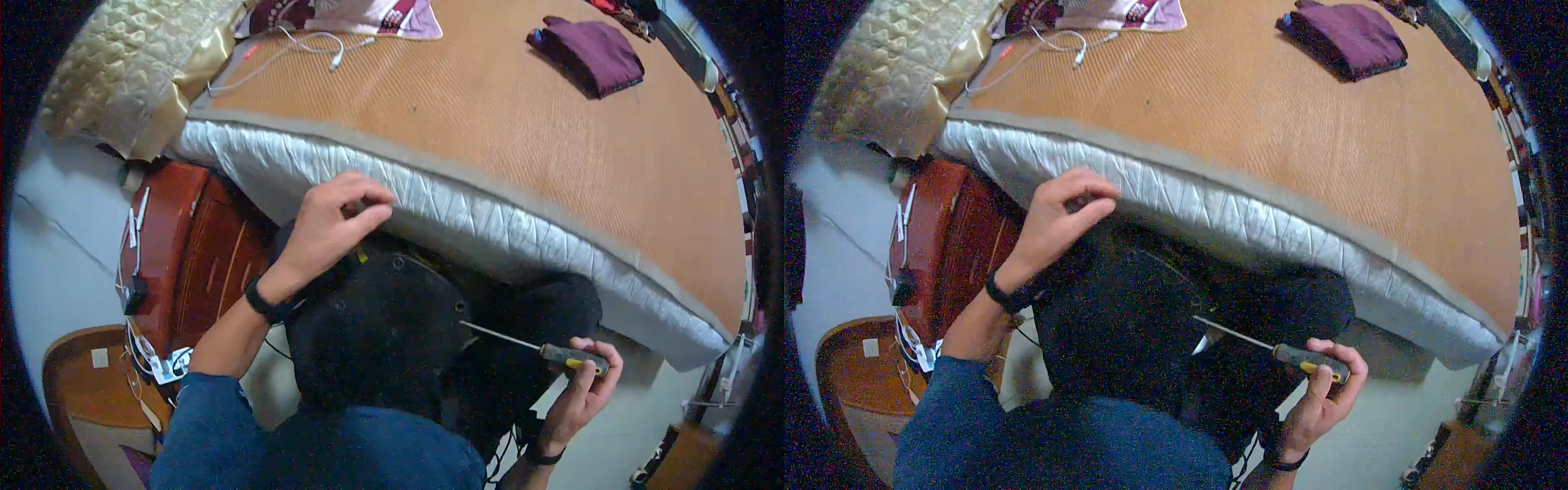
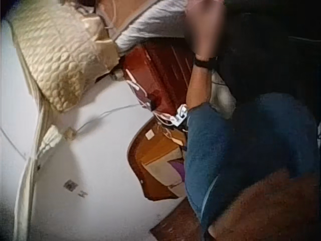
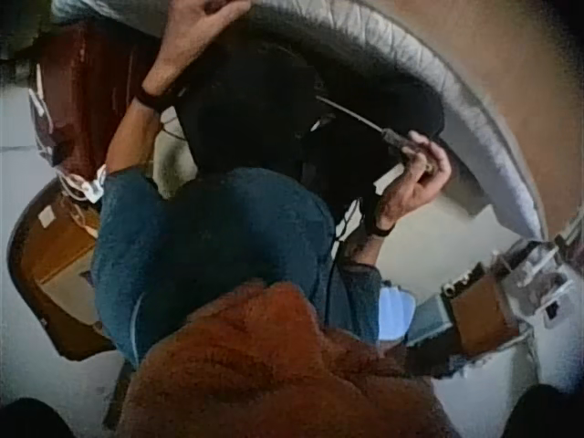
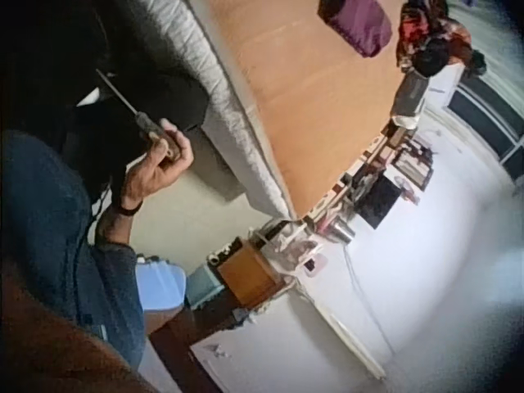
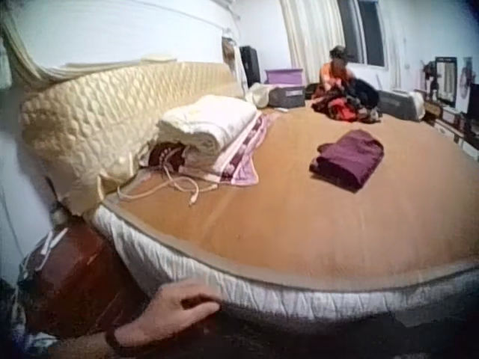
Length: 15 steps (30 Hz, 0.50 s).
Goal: Repairing a desk fan using a screwdriver.
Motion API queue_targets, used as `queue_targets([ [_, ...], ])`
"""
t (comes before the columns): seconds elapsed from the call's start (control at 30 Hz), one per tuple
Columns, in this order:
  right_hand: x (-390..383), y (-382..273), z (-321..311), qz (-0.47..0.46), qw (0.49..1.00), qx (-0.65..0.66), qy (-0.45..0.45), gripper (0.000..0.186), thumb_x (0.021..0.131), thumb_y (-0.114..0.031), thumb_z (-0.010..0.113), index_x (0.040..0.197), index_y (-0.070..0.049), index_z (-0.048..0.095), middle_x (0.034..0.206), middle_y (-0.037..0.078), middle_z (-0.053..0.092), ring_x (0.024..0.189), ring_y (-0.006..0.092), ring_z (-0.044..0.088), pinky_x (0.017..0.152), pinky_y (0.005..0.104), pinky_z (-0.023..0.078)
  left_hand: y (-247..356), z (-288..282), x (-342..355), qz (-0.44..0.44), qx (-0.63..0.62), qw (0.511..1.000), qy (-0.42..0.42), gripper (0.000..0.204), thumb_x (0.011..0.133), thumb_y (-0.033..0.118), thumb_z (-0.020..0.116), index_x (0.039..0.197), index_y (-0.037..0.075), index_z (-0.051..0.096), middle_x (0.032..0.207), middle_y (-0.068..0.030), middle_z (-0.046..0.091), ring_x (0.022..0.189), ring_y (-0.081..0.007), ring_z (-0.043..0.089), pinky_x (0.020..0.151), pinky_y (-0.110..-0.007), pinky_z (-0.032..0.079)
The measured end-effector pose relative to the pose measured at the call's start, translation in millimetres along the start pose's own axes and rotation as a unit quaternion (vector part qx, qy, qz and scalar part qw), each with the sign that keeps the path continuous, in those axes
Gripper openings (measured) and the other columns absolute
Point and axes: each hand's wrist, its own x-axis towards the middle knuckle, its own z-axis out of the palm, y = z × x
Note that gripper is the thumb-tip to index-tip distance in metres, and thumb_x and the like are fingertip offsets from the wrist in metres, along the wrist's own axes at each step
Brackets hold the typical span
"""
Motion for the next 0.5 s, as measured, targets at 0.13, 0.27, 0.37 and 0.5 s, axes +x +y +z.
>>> queue_targets([
  [0.13,-9.9,-8.7,-9.7,-0.039,0.999,-0.02,-0.009,0.029,0.104,-0.023,0.056,0.124,-0.002,0.052,0.112,0.017,0.066,0.107,0.0259,0.065,0.095,0.0397,0.053,0.3,1.7,-51.5,0.054,0.054,0.996,-0.049,0.018,0.082,0.005,0.078,0.1,0.004,0.076,0.109,-0.0101,0.072,0.104,-0.026,0.068,0.093,-0.036,0.053],
  [0.27,-17.0,-12.6,-17.2,-0.064,0.997,-0.045,-0.028,0.033,0.104,-0.027,0.059,0.123,-0.001,0.053,0.111,0.018,0.066,0.106,0.0267,0.065,0.095,0.0416,0.052,9.6,12.0,-97.9,0.04,0.102,0.992,-0.062,0.019,0.081,0.008,0.079,0.099,0.006,0.076,0.117,-0.0106,0.068,0.113,-0.0318,0.062,0.098,-0.042,0.05],
  [0.37,-27.5,-15.3,-18.7,-0.096,0.992,-0.058,-0.057,0.035,0.103,-0.029,0.06,0.121,-0.001,0.052,0.109,0.019,0.066,0.105,0.0277,0.064,0.096,0.0428,0.052,10.5,15.9,-126.8,0.066,0.13,0.987,-0.073,0.025,0.079,0.01,0.081,0.104,0.01,0.077,0.119,-0.0096,0.069,0.115,-0.0324,0.062,0.099,-0.044,0.05],
  [0.5,-40.2,-18.4,-19.1,-0.104,0.988,-0.075,-0.088,0.038,0.101,-0.032,0.063,0.12,-0.001,0.052,0.107,0.021,0.066,0.103,0.0285,0.064,0.096,0.0436,0.051,10.9,27.9,-157.3,0.081,0.179,0.977,-0.086,0.031,0.078,0.013,0.082,0.108,0.015,0.077,0.126,-0.0092,0.065,0.121,-0.0345,0.059,0.103,-0.048,0.047],
])
